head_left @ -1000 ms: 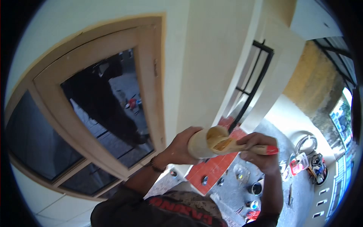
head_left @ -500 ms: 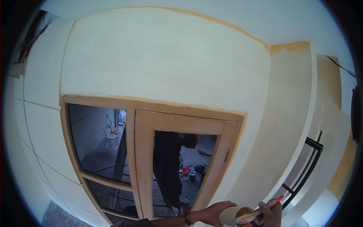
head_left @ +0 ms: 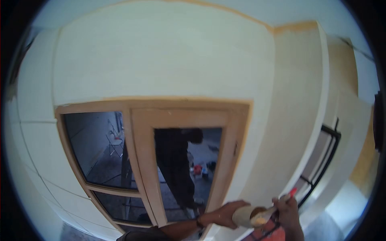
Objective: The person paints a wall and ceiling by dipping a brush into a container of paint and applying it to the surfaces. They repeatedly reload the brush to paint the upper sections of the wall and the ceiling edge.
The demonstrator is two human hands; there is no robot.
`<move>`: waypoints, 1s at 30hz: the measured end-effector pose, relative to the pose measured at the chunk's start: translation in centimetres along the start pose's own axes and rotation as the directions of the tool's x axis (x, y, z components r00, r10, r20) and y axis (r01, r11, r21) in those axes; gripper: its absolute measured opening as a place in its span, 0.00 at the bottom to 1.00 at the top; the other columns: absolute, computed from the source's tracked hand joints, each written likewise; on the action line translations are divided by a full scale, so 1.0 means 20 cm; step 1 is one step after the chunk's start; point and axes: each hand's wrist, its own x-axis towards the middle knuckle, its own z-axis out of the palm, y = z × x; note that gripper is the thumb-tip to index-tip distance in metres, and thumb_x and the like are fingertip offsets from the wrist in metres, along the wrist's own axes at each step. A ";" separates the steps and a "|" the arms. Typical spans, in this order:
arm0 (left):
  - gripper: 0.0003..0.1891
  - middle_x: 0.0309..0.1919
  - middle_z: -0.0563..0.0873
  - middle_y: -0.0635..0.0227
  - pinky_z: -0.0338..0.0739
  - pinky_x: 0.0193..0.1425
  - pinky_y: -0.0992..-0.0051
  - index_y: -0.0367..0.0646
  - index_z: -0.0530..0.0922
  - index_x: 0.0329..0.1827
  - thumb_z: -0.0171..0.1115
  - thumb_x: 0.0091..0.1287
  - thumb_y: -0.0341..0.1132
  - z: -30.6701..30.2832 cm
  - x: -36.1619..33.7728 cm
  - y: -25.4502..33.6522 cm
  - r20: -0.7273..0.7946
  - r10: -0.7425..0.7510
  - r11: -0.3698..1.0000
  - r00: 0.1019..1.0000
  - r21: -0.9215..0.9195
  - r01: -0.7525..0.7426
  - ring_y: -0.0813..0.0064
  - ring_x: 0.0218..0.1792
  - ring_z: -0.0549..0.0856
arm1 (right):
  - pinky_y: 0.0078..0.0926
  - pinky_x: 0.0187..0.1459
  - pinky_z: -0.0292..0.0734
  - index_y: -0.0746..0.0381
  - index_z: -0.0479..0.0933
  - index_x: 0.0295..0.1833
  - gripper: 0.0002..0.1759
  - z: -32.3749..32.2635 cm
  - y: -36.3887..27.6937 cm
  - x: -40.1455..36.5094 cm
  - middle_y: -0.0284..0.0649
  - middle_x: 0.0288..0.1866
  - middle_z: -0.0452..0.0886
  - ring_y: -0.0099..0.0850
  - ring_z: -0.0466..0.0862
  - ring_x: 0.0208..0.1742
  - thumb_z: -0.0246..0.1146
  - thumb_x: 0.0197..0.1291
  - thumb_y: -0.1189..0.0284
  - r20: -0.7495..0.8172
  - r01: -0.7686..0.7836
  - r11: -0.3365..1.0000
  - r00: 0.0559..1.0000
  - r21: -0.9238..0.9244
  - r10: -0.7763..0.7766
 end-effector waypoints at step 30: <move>0.46 0.52 0.82 0.65 0.73 0.62 0.70 0.39 0.70 0.62 0.82 0.34 0.32 0.10 0.12 0.03 0.042 -0.162 0.911 0.986 -0.378 0.166 0.73 0.54 0.80 | 0.28 0.56 0.83 0.73 0.70 0.58 0.18 -0.16 0.66 -0.26 0.57 0.57 0.74 0.43 0.80 0.55 0.53 0.69 0.72 -0.022 0.015 -0.087 0.997 0.996 -0.072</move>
